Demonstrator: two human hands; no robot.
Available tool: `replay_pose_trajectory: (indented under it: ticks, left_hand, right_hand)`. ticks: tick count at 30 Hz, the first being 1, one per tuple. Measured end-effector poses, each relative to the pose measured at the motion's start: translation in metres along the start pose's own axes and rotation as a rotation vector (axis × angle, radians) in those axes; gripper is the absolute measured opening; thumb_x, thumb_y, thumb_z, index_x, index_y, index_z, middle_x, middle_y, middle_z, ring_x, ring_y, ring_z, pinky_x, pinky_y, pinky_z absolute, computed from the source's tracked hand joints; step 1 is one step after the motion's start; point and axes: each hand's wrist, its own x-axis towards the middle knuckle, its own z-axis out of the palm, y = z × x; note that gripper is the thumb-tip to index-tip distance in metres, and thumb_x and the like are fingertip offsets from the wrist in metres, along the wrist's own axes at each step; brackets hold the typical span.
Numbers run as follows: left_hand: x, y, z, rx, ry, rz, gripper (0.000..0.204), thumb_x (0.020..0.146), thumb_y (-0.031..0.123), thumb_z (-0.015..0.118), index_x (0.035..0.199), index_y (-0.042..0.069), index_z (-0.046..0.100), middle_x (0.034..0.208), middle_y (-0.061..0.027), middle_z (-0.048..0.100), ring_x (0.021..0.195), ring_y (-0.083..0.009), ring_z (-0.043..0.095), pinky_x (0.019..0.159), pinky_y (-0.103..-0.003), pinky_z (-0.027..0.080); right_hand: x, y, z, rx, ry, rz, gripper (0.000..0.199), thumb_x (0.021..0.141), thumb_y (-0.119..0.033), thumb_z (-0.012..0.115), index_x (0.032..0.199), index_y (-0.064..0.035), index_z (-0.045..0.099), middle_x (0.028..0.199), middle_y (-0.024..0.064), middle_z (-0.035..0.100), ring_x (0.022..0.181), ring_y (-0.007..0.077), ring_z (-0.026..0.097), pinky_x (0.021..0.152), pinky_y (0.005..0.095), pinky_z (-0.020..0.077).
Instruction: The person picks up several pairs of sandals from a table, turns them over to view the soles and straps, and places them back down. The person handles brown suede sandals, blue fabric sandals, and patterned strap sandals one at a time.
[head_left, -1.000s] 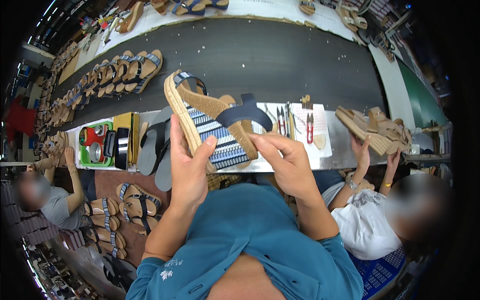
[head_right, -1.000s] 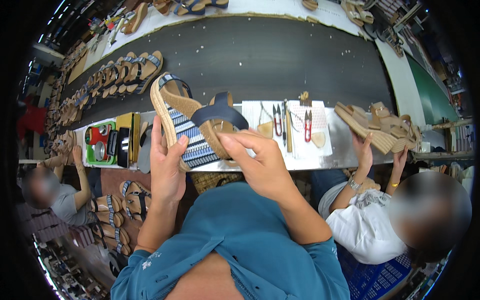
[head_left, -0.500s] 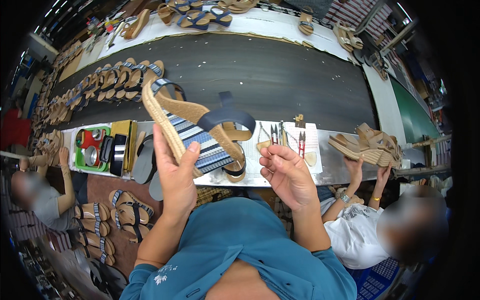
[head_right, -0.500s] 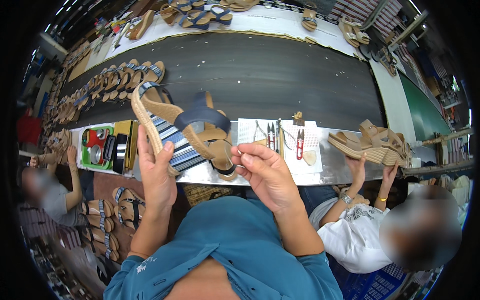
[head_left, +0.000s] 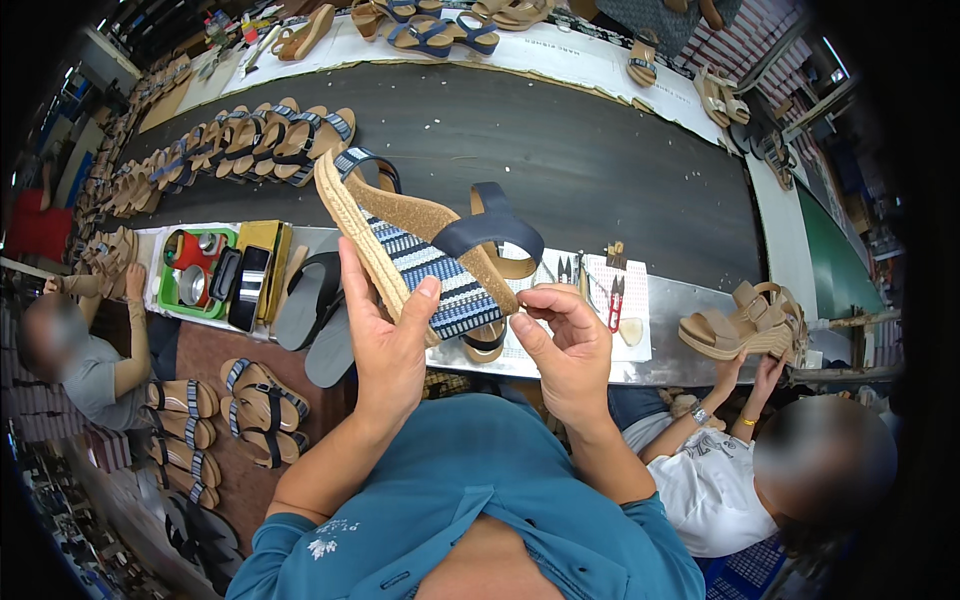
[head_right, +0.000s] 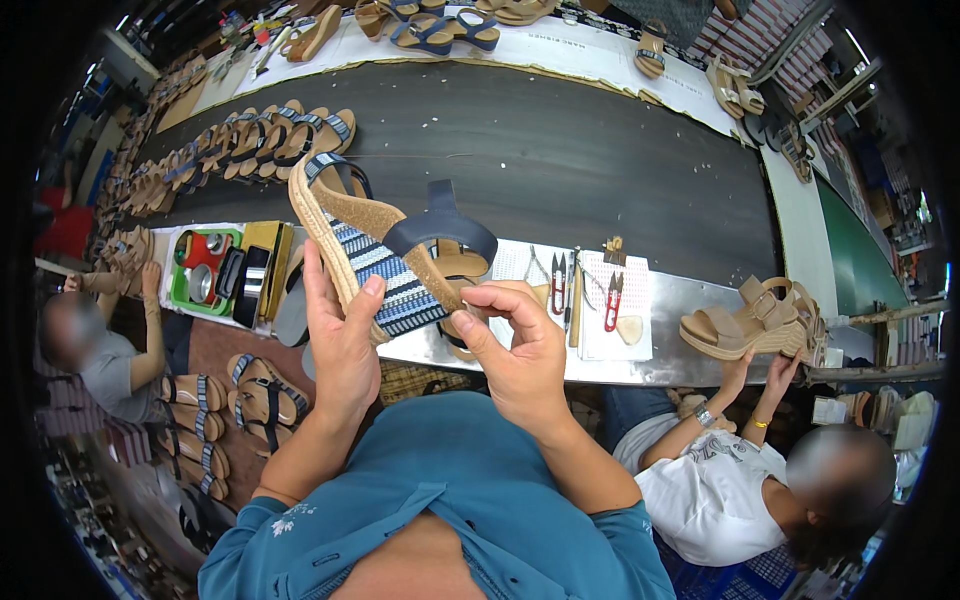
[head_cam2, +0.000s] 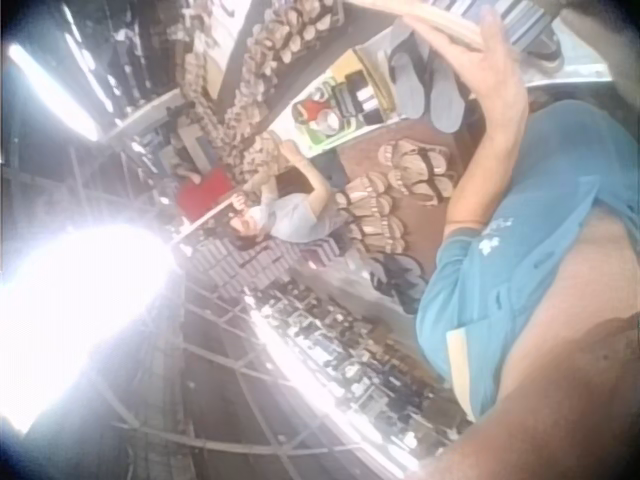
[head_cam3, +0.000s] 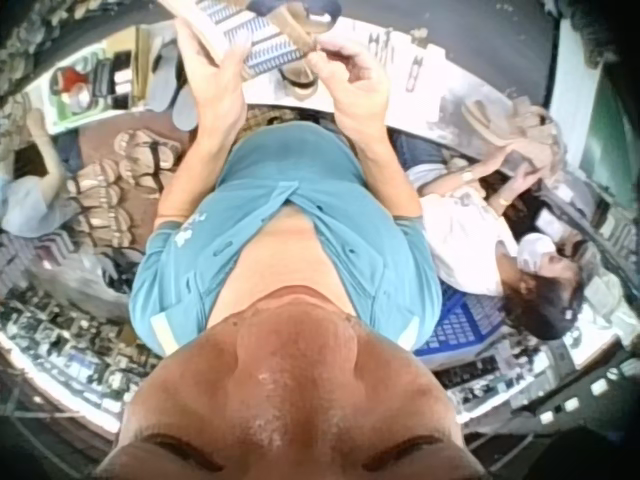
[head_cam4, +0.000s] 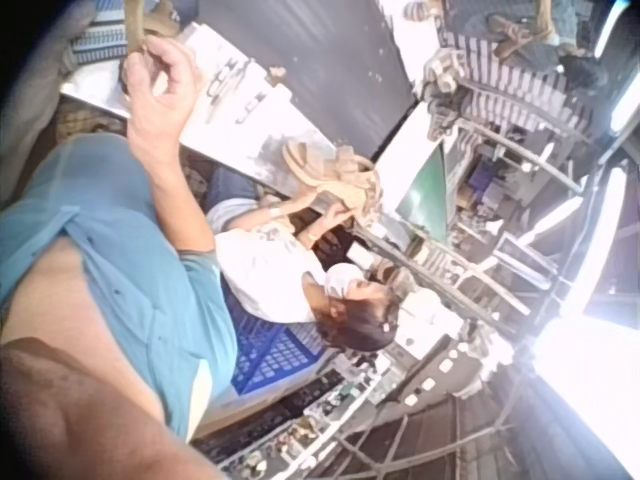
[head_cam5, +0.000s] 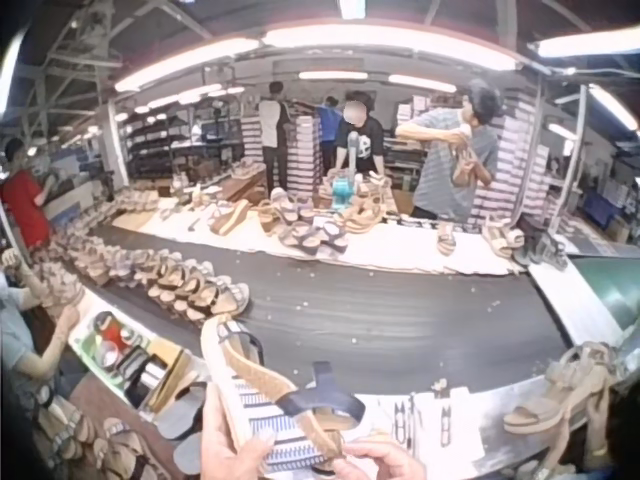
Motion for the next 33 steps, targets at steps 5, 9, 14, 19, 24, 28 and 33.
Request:
replay_pose_trajectory:
  ticks: [5, 9, 14, 19, 24, 28, 33]
  left_hand:
    - [0.0, -0.004, 0.002, 0.036, 0.025, 0.009, 0.087, 0.092, -0.001, 0.058, 0.152, 0.001, -0.004, 0.137, -0.0144, 0.04, 0.116, -0.015, 0.05, 0.098, -0.028, 0.044]
    - [-0.001, -0.01, 0.002, 0.061, 0.019, 0.023, 0.088, 0.092, 0.001, 0.06, 0.152, 0.0, -0.004, 0.137, -0.0143, 0.039, 0.115, -0.0148, 0.05, 0.097, -0.027, 0.043]
    - [-0.008, -0.013, 0.011, 0.14, 0.008, 0.082, 0.09, 0.092, 0.001, 0.06, 0.152, 0.0, -0.007, 0.138, -0.0147, 0.039, 0.114, -0.0157, 0.05, 0.097, -0.028, 0.043]
    - [-0.012, -0.021, 0.009, 0.156, -0.056, 0.152, 0.093, 0.09, -0.003, 0.06, 0.152, 0.004, -0.01, 0.137, -0.0154, 0.039, 0.114, -0.0174, 0.051, 0.095, -0.03, 0.045]
    - [-0.008, -0.018, 0.0, 0.144, -0.11, 0.137, 0.096, 0.088, -0.006, 0.058, 0.153, 0.007, -0.012, 0.144, -0.0164, 0.033, 0.119, -0.0195, 0.048, 0.096, -0.03, 0.046]
    - [-0.009, -0.012, 0.003, 0.019, -0.22, 0.115, 0.101, 0.088, -0.005, 0.058, 0.151, 0.009, -0.019, 0.145, -0.0177, 0.03, 0.12, -0.0194, 0.048, 0.096, -0.031, 0.047]
    - [-0.01, -0.005, 0.007, 0.043, -0.284, 0.192, 0.101, 0.088, -0.005, 0.057, 0.15, 0.009, -0.021, 0.145, -0.0182, 0.029, 0.124, -0.022, 0.047, 0.1, -0.035, 0.045]
  right_hand:
    - [-0.001, 0.004, -0.004, -0.014, 0.007, 0.006, 0.015, 0.091, 0.0, 0.063, 0.106, 0.0005, 0.063, 0.105, 0.0073, 0.06, 0.099, 0.0129, 0.057, 0.088, 0.0269, 0.0451]
    - [0.001, 0.005, 0.0, 0.013, 0.018, 0.011, 0.015, 0.092, -0.003, 0.063, 0.106, 0.0006, 0.064, 0.109, 0.0086, 0.059, 0.099, 0.0133, 0.057, 0.088, 0.0268, 0.0448]
    - [0.002, 0.008, 0.003, -0.189, 0.049, -0.096, 0.015, 0.092, -0.003, 0.063, 0.107, 0.0007, 0.065, 0.108, 0.0096, 0.058, 0.098, 0.0142, 0.057, 0.087, 0.0263, 0.046]
    - [0.008, 0.003, 0.002, -0.052, 0.071, 0.067, 0.027, 0.09, 0.002, 0.06, 0.117, 0.0005, 0.059, 0.104, 0.0059, 0.057, 0.092, 0.0112, 0.056, 0.084, 0.0254, 0.0463]
    - [0.007, 0.013, -0.034, 0.169, 0.143, 0.159, 0.022, 0.099, -0.015, 0.055, 0.115, -0.0005, 0.058, 0.092, 0.0064, 0.067, 0.087, 0.0119, 0.063, 0.085, 0.0266, 0.0505]
    - [0.003, 0.028, -0.043, 0.266, 0.164, 0.33, 0.023, 0.098, -0.014, 0.055, 0.117, -0.0002, 0.058, 0.099, 0.0069, 0.066, 0.09, 0.014, 0.062, 0.087, 0.0279, 0.0491]
    - [-0.007, 0.034, -0.037, 0.584, -0.165, 0.487, 0.049, 0.092, -0.022, 0.06, 0.135, -0.0014, 0.048, 0.134, 0.0113, 0.054, 0.125, 0.0203, 0.048, 0.107, 0.0357, 0.035]
